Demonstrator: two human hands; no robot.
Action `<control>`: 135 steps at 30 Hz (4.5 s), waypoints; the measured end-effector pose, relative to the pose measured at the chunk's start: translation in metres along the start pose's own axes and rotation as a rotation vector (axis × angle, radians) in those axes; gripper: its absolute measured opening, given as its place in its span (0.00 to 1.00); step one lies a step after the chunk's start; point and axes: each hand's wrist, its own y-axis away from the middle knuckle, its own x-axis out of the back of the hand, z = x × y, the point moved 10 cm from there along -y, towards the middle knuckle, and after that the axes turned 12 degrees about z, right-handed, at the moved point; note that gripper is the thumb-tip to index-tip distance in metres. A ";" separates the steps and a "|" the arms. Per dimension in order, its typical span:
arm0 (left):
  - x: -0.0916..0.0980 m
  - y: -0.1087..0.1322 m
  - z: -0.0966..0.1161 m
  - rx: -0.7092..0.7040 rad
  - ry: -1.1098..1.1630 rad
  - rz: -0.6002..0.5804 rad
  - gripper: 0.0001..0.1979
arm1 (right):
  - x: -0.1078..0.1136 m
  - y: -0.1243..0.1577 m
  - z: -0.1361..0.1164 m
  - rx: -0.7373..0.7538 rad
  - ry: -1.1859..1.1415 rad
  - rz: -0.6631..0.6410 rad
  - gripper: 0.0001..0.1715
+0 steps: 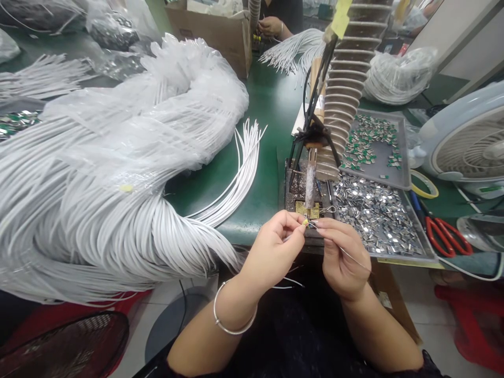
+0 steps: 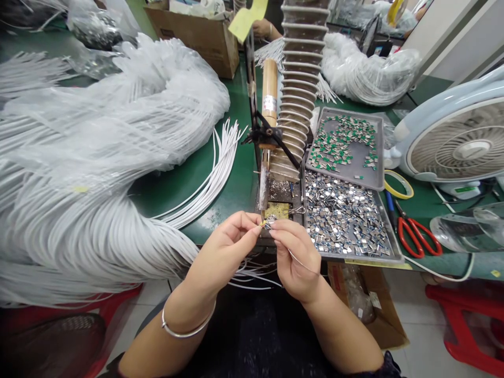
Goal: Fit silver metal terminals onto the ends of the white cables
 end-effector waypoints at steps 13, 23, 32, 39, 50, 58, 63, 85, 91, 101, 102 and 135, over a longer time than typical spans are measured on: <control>-0.001 -0.004 0.002 0.011 -0.010 -0.046 0.07 | 0.000 -0.004 -0.005 0.062 -0.009 0.009 0.16; 0.000 -0.005 0.003 0.007 0.012 -0.053 0.07 | -0.001 -0.006 -0.010 0.081 -0.018 -0.004 0.17; 0.002 -0.003 0.004 -0.007 0.041 -0.059 0.07 | -0.001 -0.006 -0.011 0.079 -0.030 -0.002 0.18; 0.001 -0.004 0.005 -0.011 0.069 -0.062 0.06 | -0.002 -0.007 -0.011 0.087 -0.016 -0.013 0.18; 0.001 -0.003 -0.005 0.028 0.057 -0.069 0.07 | -0.003 0.001 -0.008 0.063 0.004 -0.033 0.18; -0.001 -0.002 -0.004 0.056 0.047 -0.075 0.07 | -0.001 0.001 -0.003 0.033 0.002 -0.026 0.16; 0.000 -0.003 -0.004 0.067 0.058 -0.061 0.07 | -0.002 -0.001 -0.001 0.008 -0.019 -0.033 0.17; 0.001 -0.004 0.006 0.027 0.104 -0.042 0.06 | -0.003 -0.008 -0.009 0.076 0.026 0.006 0.17; 0.001 -0.004 0.008 0.026 0.090 -0.035 0.06 | -0.001 -0.008 -0.009 0.056 0.002 -0.003 0.17; 0.000 -0.003 0.000 0.050 0.072 -0.062 0.06 | 0.000 -0.003 -0.004 0.025 0.023 0.002 0.15; 0.000 -0.003 -0.001 0.054 0.068 -0.062 0.07 | 0.001 -0.002 -0.004 0.024 0.026 0.003 0.15; 0.000 -0.004 0.004 0.017 0.093 -0.065 0.06 | 0.000 -0.005 -0.009 0.030 -0.037 -0.012 0.18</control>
